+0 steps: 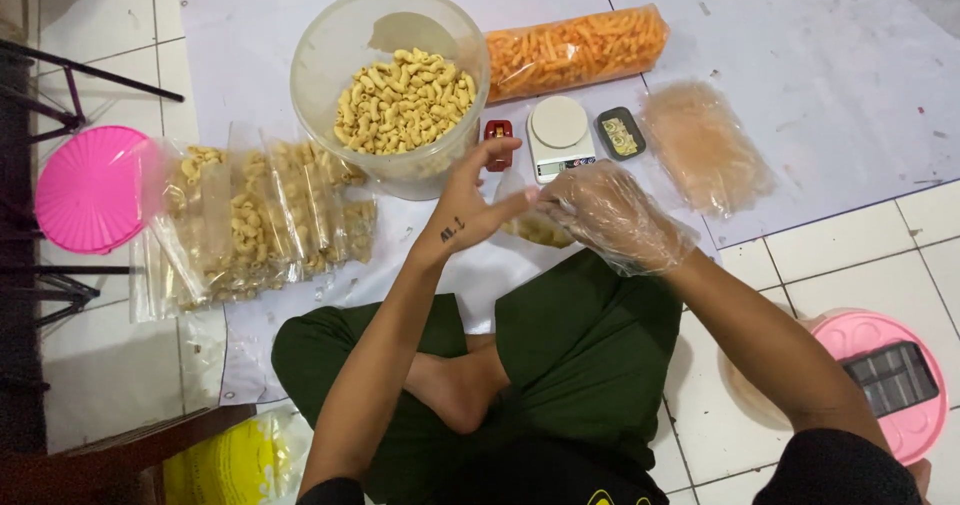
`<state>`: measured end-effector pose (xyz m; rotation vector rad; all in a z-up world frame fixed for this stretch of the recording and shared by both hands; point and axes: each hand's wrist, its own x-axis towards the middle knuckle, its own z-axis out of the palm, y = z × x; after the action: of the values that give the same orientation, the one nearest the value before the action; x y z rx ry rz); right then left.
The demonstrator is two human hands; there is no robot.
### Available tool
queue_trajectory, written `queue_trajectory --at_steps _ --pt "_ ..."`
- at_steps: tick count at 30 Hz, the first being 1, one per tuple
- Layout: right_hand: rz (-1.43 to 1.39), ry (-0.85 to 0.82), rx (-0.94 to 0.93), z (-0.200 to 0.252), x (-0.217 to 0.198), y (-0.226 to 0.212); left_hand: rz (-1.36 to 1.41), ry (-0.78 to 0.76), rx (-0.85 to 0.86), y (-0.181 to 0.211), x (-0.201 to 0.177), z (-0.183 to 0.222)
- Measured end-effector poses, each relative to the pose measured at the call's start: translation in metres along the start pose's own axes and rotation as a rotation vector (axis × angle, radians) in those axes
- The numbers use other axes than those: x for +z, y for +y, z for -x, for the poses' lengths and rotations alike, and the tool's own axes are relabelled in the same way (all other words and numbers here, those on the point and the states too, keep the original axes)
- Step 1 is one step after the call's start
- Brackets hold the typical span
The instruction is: A person manually scoops macaroni-style snacks from a large bowl into individual plastic bags, weighs them on a digital scale, and organizes the finished bags.
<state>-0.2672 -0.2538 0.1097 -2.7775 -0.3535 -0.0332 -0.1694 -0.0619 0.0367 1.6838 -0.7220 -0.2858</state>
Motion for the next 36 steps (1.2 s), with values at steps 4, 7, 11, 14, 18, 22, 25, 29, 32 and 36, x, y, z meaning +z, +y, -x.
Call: queue_trajectory --at_steps 4,7,11,14,18,22,25,29,32,36 --pt "-0.078 -0.002 -0.013 0.01 -0.018 -0.016 0.061 -0.171 -0.087 0.0 -0.001 0.012" --pt "-0.249 0.196 0.095 0.014 -0.017 -0.017 0.16 -0.017 -0.016 -0.025 0.006 0.016" --pt "-0.3 0.197 -0.069 0.014 -0.014 0.011 0.261 0.177 0.078 -0.027 0.013 0.02" --pt "-0.426 0.237 -0.055 0.016 -0.016 0.014 0.272 0.262 0.117 -0.021 0.018 0.022" --pt "-0.412 0.259 -0.099 0.01 -0.027 0.0 0.248 0.338 0.172 -0.007 0.024 0.028" --pt "-0.396 0.295 -0.067 0.01 -0.025 -0.002 0.249 0.274 0.187 -0.015 0.03 0.033" --pt "-0.394 0.254 -0.063 0.01 -0.044 -0.012 0.182 0.15 0.113 -0.03 0.03 0.042" --pt "-0.318 0.26 -0.074 0.016 -0.057 -0.007 0.212 0.137 0.056 -0.056 0.031 0.056" --pt "-0.303 0.298 -0.08 0.018 -0.05 0.001 0.249 0.161 0.048 -0.051 0.032 0.063" --pt "-0.359 0.315 -0.072 0.018 -0.052 -0.003 0.227 0.198 0.036 -0.047 0.034 0.068"
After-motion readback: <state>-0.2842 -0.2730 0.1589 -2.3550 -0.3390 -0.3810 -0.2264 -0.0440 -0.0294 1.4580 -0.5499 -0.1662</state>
